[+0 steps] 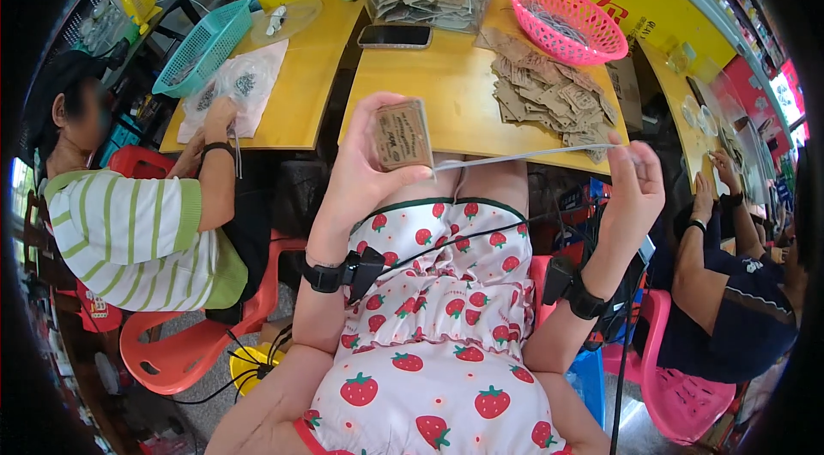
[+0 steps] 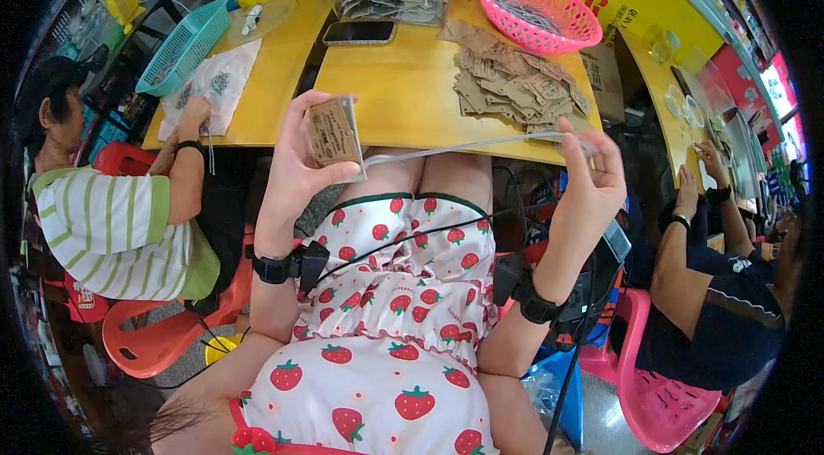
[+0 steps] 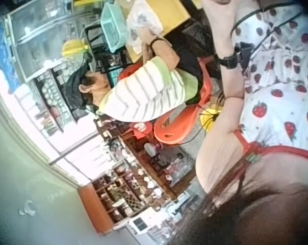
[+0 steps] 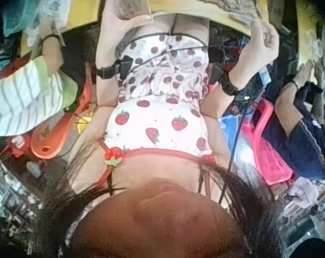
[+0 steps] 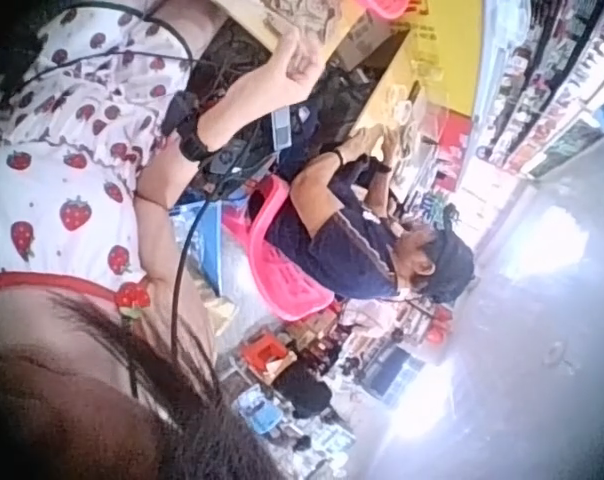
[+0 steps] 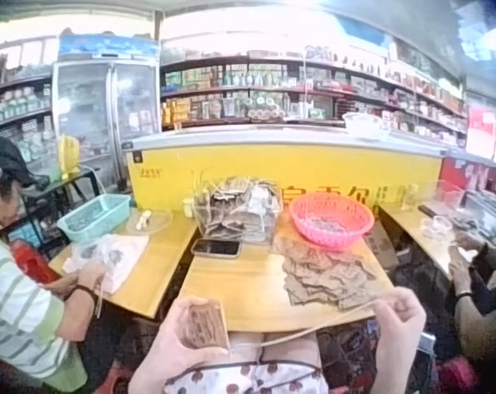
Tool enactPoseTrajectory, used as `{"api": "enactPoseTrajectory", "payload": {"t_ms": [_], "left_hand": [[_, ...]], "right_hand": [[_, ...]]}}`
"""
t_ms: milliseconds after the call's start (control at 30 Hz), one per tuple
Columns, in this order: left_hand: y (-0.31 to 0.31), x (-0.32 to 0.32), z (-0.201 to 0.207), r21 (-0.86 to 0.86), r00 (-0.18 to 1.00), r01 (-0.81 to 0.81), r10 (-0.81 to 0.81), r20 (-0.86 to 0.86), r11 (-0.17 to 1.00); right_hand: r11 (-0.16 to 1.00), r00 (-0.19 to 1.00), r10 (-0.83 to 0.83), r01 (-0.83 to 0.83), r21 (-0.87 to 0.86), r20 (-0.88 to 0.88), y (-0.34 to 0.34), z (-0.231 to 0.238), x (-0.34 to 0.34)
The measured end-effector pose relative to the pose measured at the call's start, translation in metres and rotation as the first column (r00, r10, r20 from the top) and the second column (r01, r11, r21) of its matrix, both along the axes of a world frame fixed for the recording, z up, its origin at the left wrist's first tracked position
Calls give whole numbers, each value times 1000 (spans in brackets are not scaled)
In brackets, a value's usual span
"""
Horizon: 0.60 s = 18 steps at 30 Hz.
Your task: Sort and pack small brown component tags or labels into a plastic bag.
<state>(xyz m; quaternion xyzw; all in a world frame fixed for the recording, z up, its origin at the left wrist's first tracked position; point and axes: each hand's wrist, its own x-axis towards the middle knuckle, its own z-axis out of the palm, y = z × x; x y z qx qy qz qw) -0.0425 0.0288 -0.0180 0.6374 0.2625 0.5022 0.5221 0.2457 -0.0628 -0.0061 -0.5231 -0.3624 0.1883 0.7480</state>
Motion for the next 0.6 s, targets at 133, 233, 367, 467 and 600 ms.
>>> {"api": "enactPoseTrajectory", "payload": {"t_ms": [133,233,367,467,600], "left_hand": [[-10,7,3,-25,978,199,-197,75,980],[-16,10,5,-35,955,283,-278,104,959],[-21,16,7,112,942,315,-325,84,942],[-28,18,10,111,931,358,-363,34,927],[-35,21,11,98,923,383,-379,-61,918]], "right_hand": [[968,986,-7,48,247,-164,-3,11,-20],[952,987,101,-59,301,-125,-7,14,-30],[977,986,167,-162,141,-23,-11,25,-63],[938,945,320,-305,162,-72,-13,29,-87],[910,919,384,-361,203,-89,-16,28,-112]]}}
